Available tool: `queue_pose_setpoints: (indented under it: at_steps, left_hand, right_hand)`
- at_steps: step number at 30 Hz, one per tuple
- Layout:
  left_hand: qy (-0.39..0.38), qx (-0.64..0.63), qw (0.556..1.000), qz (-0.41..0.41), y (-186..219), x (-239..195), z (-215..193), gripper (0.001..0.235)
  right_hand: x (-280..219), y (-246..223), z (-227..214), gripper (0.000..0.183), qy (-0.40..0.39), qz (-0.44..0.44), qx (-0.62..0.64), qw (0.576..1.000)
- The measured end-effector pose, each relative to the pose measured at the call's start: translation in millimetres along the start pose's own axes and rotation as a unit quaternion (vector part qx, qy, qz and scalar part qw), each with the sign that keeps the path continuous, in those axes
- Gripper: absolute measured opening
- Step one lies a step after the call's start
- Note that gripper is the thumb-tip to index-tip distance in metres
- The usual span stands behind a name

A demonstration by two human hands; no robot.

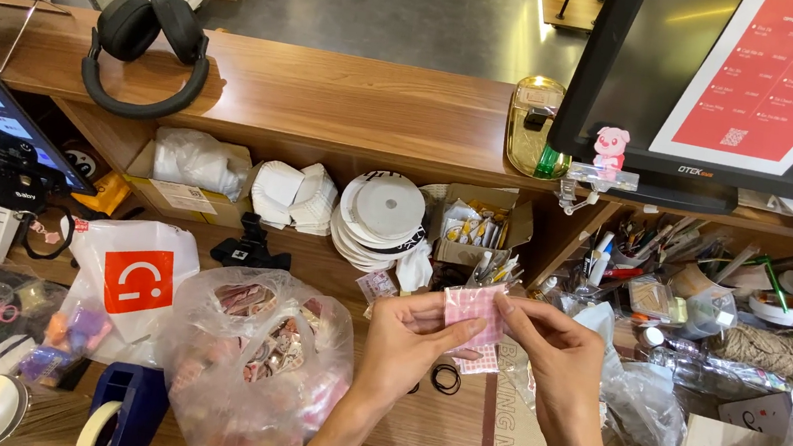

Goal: Assembling hair accessories by attaching elastic hair ties to small display cards and placing them into a plastic bag.

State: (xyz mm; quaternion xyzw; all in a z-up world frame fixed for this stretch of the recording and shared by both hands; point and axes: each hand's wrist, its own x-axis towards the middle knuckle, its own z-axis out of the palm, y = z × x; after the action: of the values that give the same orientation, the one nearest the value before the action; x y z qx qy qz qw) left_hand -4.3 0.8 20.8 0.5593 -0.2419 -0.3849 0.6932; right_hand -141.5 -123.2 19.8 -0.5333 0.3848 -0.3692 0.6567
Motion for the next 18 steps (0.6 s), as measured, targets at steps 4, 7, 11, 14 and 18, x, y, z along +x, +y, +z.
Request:
queue_pose_setpoints:
  at_steps: [4, 7, 11, 14, 18]
  left_hand:
    - [0.002, -0.066, 0.997, -0.031, -1, -1, 0, 0.039]
    - [0.002, -0.075, 0.997, -0.001, -4, -1, 0, 0.039]
    - [0.015, -0.025, 1.0, 0.001, -3, -4, 0, 0.038]
    - [0.011, -0.014, 1.0, 0.006, -1, -5, 1, 0.038]
    - [-0.001, -0.031, 1.0, 0.006, 5, -7, 3, 0.04]
  right_hand:
    - [-2, -2, 1, 0.017, -0.006, -0.016, 0.006, 1.0]
    - [-8, -12, 4, 0.02, 0.024, 0.025, -0.004, 0.999]
    - [-9, -19, 3, 0.024, 0.03, 0.04, 0.02, 0.999]
    - [-6, -14, -1, 0.024, 0.02, 0.033, 0.03, 0.999]
    - [-6, -14, 0, 0.02, 0.017, 0.029, 0.028, 0.999]
